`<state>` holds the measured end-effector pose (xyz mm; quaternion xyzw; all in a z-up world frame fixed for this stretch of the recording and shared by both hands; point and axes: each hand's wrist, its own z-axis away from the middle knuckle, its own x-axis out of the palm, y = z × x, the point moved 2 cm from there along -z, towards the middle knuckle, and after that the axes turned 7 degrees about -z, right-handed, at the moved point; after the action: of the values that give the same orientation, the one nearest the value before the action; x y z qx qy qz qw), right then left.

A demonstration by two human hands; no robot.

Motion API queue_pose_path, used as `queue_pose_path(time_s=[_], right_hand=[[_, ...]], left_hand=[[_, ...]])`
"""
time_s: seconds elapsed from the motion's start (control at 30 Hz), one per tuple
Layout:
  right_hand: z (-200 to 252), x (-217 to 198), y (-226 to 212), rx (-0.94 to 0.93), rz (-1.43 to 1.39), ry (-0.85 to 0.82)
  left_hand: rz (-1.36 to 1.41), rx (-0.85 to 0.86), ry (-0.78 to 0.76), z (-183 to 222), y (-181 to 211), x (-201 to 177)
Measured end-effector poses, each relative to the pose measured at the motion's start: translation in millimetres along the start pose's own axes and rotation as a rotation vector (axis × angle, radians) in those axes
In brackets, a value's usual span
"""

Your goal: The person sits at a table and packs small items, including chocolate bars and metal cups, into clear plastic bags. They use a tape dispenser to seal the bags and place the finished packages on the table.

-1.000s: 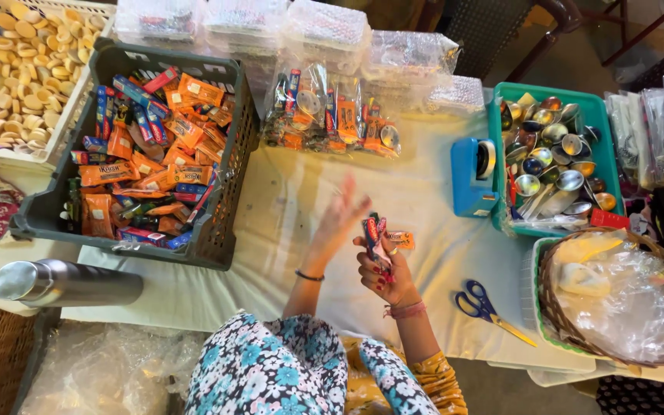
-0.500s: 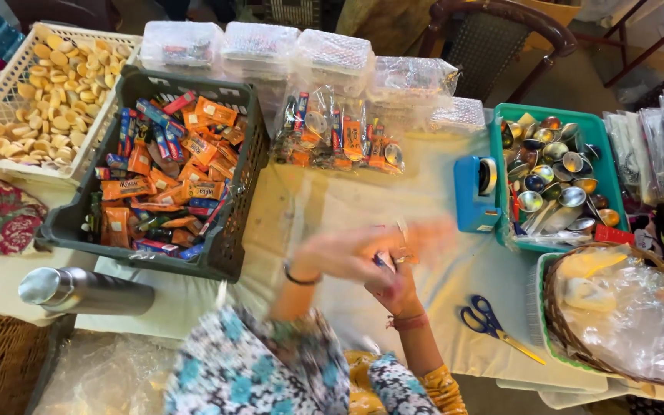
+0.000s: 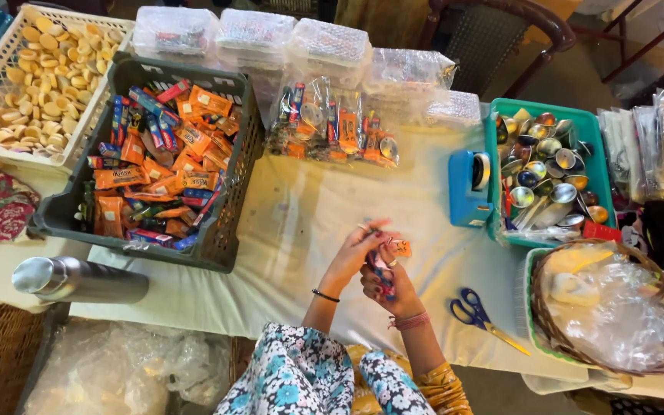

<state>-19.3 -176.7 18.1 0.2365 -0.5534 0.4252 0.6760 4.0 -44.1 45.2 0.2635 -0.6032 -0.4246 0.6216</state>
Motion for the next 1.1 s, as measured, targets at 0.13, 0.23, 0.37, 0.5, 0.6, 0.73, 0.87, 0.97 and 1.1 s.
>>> queue_pose_path(time_s=[0.13, 0.23, 0.37, 0.5, 0.6, 0.73, 0.87, 0.97, 1.1], right_hand=[[7.3, 19.4, 11.9, -0.055, 0.317, 0.208], [8.0, 36.3, 15.4, -0.214, 0.797, 0.286], [7.5, 15.2, 11.1, -0.413, 0.788, 0.422], [6.1, -28.7, 2.9, -0.314, 0.519, 0.345], [4.9, -39.1, -0.1, -0.084, 0.365, 0.308], [-20.2, -83.8, 8.5, -0.213, 0.188, 0.404], [-28.4, -15.3, 29.5, -0.334, 0.189, 0.328], [-42.8, -30.7, 43.3, -0.463, 0.067, 0.403], [-46.6, -47.0, 52.6, -0.543, 0.108, 0.517]], left_hand=[[0.054, 0.137, 0.280, -10.7, -12.3, -19.9], [-0.278, 0.292, 0.550, -2.1, 4.0, -17.9], [-0.205, 0.220, 0.500, -0.4, -63.7, -23.8], [-0.236, -0.077, 0.295, 33.1, -15.8, 23.3], [-0.574, -0.001, 0.128, 27.6, -41.7, 8.1], [-0.819, 0.208, 0.043, 50.1, 20.5, 23.9], [-1.190, 0.491, 0.130, 66.5, 25.4, 15.6], [-1.204, 0.417, 0.177, 69.3, 10.0, -2.3], [-1.178, 0.230, 0.263, 71.4, 8.5, -5.8]])
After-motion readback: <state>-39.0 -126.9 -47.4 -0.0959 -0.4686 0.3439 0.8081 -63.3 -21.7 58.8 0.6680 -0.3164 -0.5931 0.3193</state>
